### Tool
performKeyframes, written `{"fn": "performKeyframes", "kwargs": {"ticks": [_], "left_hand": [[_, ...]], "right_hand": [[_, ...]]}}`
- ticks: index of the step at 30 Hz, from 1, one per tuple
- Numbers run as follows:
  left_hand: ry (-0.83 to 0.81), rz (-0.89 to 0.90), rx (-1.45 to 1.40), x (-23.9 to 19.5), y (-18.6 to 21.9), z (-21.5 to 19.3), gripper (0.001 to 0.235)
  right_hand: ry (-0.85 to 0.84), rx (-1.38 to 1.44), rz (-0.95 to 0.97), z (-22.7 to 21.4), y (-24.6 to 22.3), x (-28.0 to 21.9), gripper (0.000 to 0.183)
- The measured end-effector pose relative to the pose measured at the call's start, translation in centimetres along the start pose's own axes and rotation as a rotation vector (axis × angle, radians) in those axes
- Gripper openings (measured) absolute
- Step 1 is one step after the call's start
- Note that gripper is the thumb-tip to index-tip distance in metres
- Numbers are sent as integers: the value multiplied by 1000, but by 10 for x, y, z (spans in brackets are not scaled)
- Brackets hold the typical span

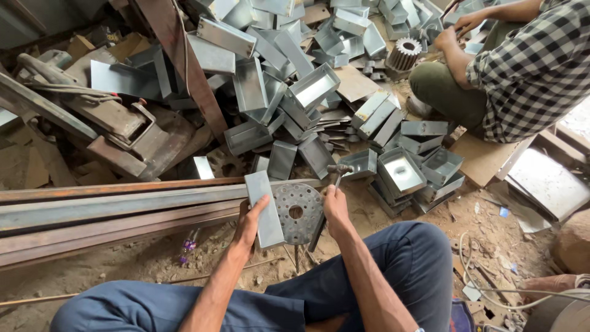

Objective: The person assembles a metal housing by hammering a circular metal plate onto a rectangular metal component, using a hammer to secure pins through the holes.

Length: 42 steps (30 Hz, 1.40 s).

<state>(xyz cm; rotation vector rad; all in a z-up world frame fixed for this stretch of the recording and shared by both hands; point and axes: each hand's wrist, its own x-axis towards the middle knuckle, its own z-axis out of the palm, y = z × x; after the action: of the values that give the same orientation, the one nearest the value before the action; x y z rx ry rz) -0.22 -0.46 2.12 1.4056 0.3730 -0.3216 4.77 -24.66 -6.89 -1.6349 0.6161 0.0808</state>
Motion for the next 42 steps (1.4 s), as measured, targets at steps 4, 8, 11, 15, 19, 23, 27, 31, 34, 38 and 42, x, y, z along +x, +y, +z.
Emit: {"fn": "performKeyframes", "kwargs": {"ticks": [4, 8, 11, 15, 19, 23, 27, 31, 34, 38, 42], "left_hand": [[-33, 28, -54, -5, 1, 0, 72], [57, -67, 78, -4, 0, 2, 72], [73, -54, 6, -10, 8, 4, 70], [70, -168, -113, -11, 10, 4, 72], [44, -68, -35, -3, 4, -3, 77], [-76, -105, -133, 4, -1, -10, 92], [-23, -129, -47, 1, 6, -12, 99], [62, -142, 115, -3, 9, -5, 93], [84, -255, 52, -5, 6, -2, 86], [96, -170, 34, -4, 2, 5, 74], [92, -122, 103, -2, 0, 5, 73]], "right_hand": [[-22, 10, 31, 2, -12, -9, 38], [-17, -119, -26, 5, -6, -7, 43], [-3, -200, -56, 5, -3, -11, 45], [34, -250, -64, 4, -14, -17, 46], [122, -294, -53, 1, -24, -19, 41], [122, -202, -23, -3, -19, -21, 40], [104, -260, -8, -5, -13, -18, 39], [-31, -273, 40, -1, -12, -19, 45], [-41, -557, -45, 4, -12, -23, 46], [-60, -613, -85, 4, -15, -25, 46], [-74, -487, -47, 3, -24, -29, 48]]}}
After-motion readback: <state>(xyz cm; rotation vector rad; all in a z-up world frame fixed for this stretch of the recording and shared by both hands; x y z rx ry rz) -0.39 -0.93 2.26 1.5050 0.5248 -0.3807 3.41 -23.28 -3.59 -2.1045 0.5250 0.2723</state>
